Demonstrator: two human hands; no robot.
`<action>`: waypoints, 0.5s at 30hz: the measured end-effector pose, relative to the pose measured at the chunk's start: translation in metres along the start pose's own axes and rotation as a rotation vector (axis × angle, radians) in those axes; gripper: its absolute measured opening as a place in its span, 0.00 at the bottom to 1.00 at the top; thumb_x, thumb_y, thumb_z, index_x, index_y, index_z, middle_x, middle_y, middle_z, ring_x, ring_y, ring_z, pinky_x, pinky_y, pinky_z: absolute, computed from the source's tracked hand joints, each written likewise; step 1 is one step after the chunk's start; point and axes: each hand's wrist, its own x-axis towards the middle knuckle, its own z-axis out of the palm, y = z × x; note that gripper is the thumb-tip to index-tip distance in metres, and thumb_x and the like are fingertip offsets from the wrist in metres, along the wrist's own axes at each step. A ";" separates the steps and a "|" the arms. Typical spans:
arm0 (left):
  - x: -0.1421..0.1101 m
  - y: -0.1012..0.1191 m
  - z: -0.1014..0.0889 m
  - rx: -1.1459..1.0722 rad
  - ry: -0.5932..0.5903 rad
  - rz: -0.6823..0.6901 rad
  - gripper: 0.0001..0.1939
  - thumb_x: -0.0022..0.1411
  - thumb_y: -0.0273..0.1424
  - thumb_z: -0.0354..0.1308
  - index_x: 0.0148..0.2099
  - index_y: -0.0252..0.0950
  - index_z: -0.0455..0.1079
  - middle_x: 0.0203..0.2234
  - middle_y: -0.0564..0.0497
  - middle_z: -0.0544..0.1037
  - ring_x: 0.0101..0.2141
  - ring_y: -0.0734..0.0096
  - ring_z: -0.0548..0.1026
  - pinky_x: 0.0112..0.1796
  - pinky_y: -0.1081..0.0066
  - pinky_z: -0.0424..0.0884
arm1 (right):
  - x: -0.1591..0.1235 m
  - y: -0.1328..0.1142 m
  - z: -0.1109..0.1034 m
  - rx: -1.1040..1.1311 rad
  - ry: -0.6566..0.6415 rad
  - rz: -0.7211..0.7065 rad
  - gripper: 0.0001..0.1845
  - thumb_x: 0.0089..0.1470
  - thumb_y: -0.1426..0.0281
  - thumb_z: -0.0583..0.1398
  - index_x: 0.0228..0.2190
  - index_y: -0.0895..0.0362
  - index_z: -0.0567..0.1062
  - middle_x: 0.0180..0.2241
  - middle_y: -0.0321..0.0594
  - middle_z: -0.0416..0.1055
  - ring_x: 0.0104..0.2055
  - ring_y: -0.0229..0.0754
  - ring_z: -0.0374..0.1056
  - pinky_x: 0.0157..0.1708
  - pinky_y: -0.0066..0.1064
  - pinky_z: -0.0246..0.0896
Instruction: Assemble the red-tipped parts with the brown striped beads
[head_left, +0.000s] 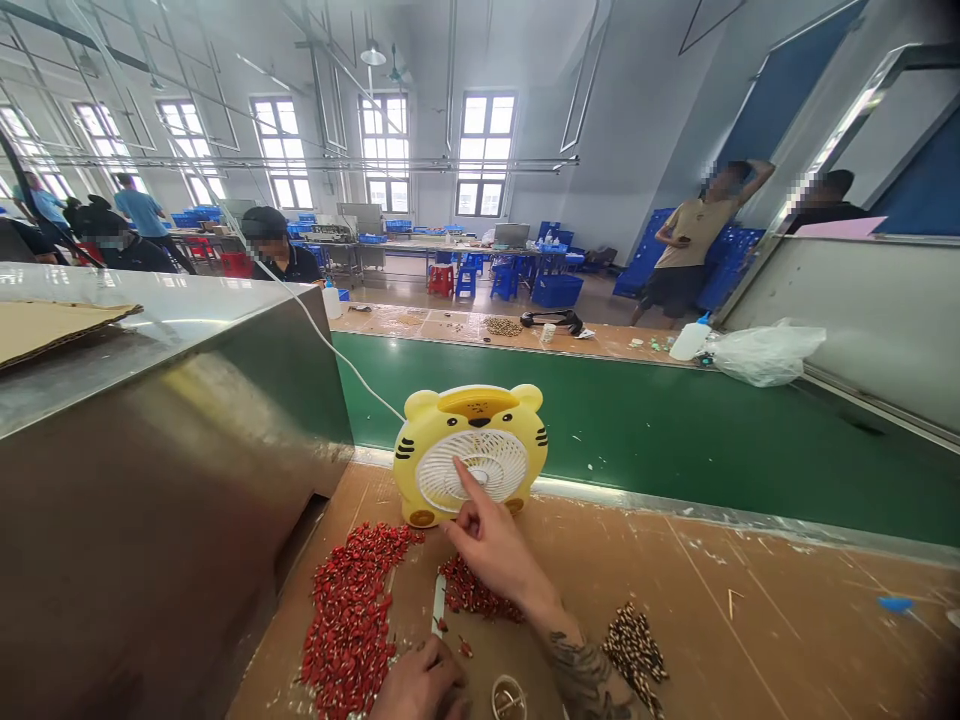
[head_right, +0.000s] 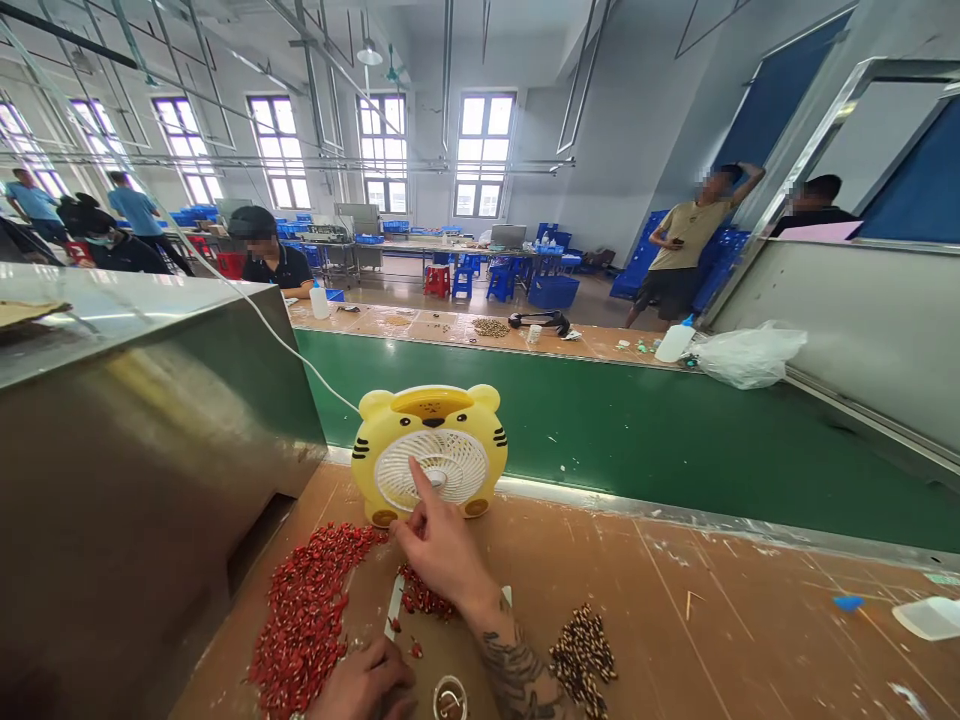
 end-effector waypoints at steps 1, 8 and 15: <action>0.000 -0.001 0.002 0.005 -0.007 -0.007 0.16 0.47 0.22 0.61 0.39 0.42 0.77 0.34 0.49 0.80 0.33 0.64 0.80 0.34 0.74 0.74 | -0.001 0.002 0.006 -0.080 -0.042 -0.006 0.42 0.57 0.69 0.58 0.68 0.50 0.47 0.25 0.30 0.69 0.28 0.39 0.65 0.31 0.27 0.58; -0.006 -0.011 0.023 0.023 -0.029 -0.054 0.15 0.45 0.23 0.63 0.38 0.42 0.77 0.33 0.49 0.79 0.32 0.63 0.79 0.33 0.72 0.74 | -0.038 0.064 0.001 -0.621 -0.097 0.255 0.37 0.60 0.66 0.55 0.67 0.60 0.52 0.30 0.45 0.76 0.34 0.51 0.72 0.32 0.32 0.57; -0.003 -0.003 0.012 0.015 -0.015 0.004 0.14 0.49 0.24 0.60 0.40 0.40 0.75 0.33 0.49 0.79 0.33 0.65 0.78 0.35 0.74 0.74 | -0.066 0.094 -0.042 -0.457 0.056 0.299 0.32 0.59 0.62 0.52 0.63 0.60 0.61 0.24 0.36 0.72 0.31 0.48 0.70 0.32 0.33 0.58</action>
